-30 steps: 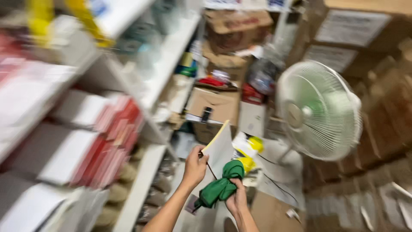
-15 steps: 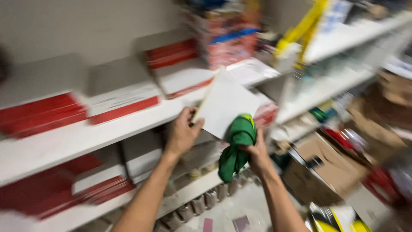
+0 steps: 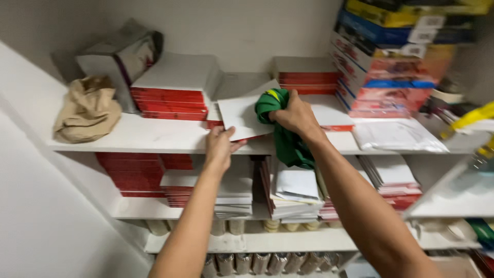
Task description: The person organizes stacks of paper, pads, and various packaged items on shelves and the floor, moving items between locations and wiping some surfaces with a green cloth.
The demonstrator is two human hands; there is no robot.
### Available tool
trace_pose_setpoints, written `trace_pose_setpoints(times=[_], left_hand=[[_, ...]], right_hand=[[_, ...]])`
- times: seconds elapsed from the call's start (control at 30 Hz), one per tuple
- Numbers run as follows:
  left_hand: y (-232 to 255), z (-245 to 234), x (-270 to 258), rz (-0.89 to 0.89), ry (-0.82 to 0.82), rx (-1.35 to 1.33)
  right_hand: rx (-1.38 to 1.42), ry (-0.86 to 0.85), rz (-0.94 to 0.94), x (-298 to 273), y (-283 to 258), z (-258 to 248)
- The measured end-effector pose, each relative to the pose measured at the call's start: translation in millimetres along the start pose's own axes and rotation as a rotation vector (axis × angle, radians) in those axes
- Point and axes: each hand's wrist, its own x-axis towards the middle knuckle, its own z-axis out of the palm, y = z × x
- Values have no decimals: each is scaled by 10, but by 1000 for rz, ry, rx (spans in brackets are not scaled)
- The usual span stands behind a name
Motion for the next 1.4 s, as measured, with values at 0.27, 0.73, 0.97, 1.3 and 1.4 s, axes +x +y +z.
trace_pose_setpoints(times=[0.27,0.73,0.97,1.3,1.4], left_hand=[[-189,-76,71,39,66,298],[153,33,-197,-71,-129,165],[-120,-108,135,-72,-135,105],[264,-460,143,170,-295,895],[453,-433,93,68,-268,892]], right_hand=[[-407,-93,-524,-166,-552,411],[-804,159,-577,-45,-548,985],[-394,-158,-572,447,-630,998],[-734,143,-379,-149,-223,712],[-469,-19,-559,-395,-637,655]])
